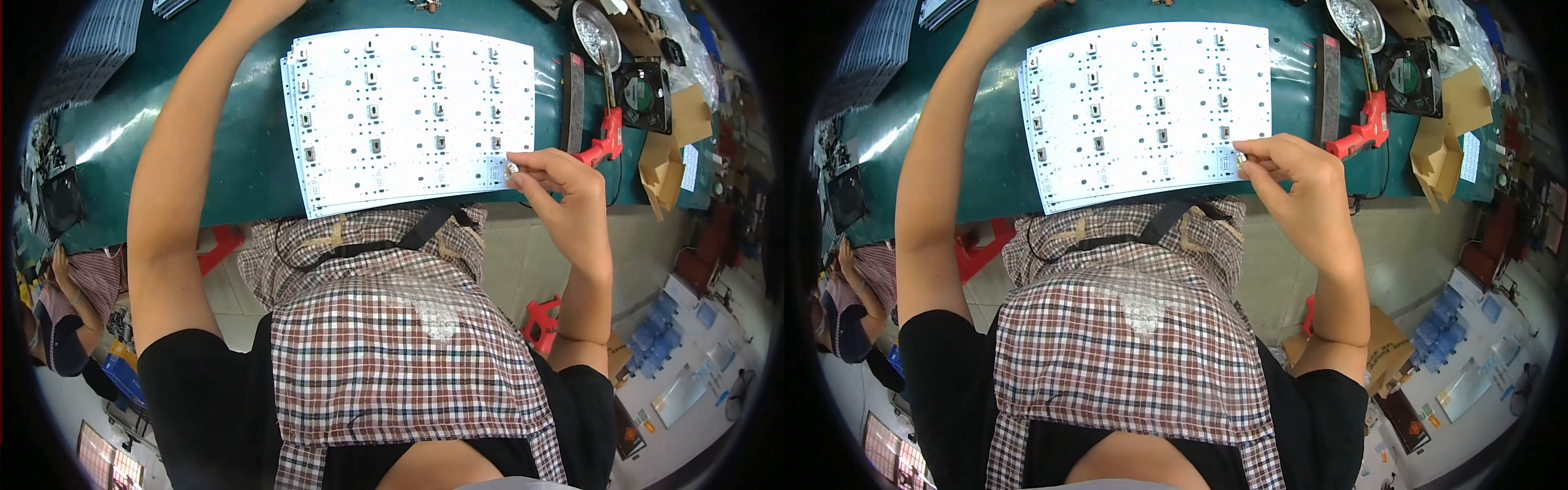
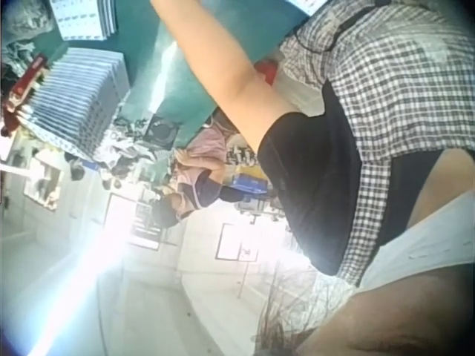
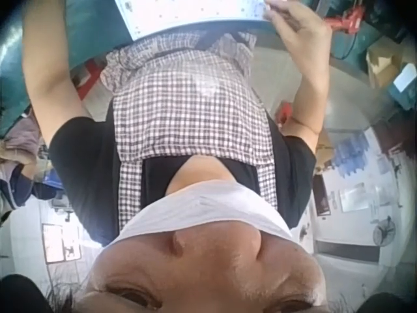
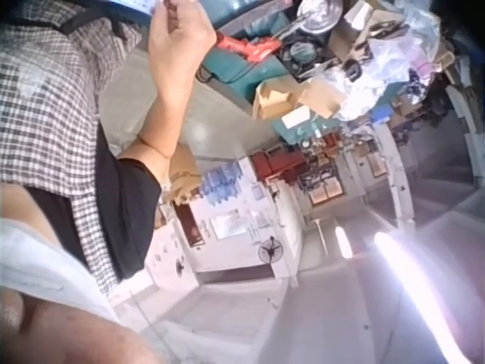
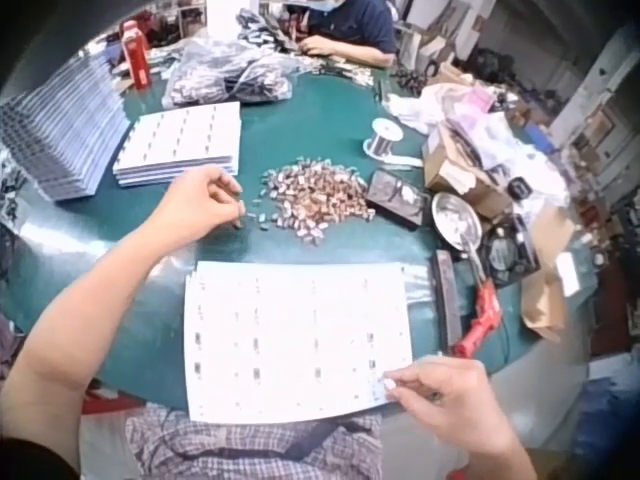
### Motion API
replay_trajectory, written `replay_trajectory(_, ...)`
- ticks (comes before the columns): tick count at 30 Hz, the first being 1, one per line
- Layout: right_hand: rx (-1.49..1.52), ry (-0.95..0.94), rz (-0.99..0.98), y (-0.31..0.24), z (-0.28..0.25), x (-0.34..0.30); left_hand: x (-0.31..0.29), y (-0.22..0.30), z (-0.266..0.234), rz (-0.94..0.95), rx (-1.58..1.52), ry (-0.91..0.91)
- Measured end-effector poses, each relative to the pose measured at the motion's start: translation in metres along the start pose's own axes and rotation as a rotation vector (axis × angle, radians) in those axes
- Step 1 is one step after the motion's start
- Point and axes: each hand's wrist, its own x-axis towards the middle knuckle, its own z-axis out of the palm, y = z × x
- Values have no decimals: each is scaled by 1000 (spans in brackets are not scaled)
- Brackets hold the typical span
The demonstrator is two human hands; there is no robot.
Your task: The person assembles electronic components onto a PCB panel by hand.
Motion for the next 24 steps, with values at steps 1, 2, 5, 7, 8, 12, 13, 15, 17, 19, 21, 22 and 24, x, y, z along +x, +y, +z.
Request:
replay_trajectory(1, -41, -19, -23, 0, 0, -1, -4, 5, -3, -3, 0, 1)
replay_trajectory(2, -82, -39, -47, 0, 0, -1, -10, 12, -7, -41, -106, -23)
replay_trajectory(5, -146, -22, -141, 1, 3, -2, -24, 27, -12, -88, -307, -97)
replay_trajectory(7, -176, -1, -138, 0, 7, -3, -41, 47, -8, -130, -375, -94)
replay_trajectory(8, -203, 14, -144, -1, 8, -3, -44, 35, -12, -132, -373, -90)
replay_trajectory(12, -219, 30, -144, 2, 12, -2, -74, 48, -17, 19, -307, -253)
replay_trajectory(13, -246, 35, -165, 4, 11, -2, -86, 67, -13, -130, -430, -255)
replay_trajectory(15, -269, 27, -199, 2, 10, -2, -103, 65, -15, -183, -490, -255)
replay_trajectory(17, -362, -6, -222, 2, 7, -2, -116, 49, -19, -31, -324, -336)
replay_trajectory(19, -372, -11, -220, 1, 7, -1, -128, 49, -18, -34, -327, -350)
replay_trajectory(21, -383, -16, -219, 2, 7, -1, -137, 54, -14, -38, -429, -380)
replay_trajectory(22, -384, -6, -224, 2, 8, 0, -141, 55, -13, -69, -448, -372)
replay_trajectory(24, -384, 3, -231, 2, 8, 0, -148, 55, -13, -100, -456, -370)
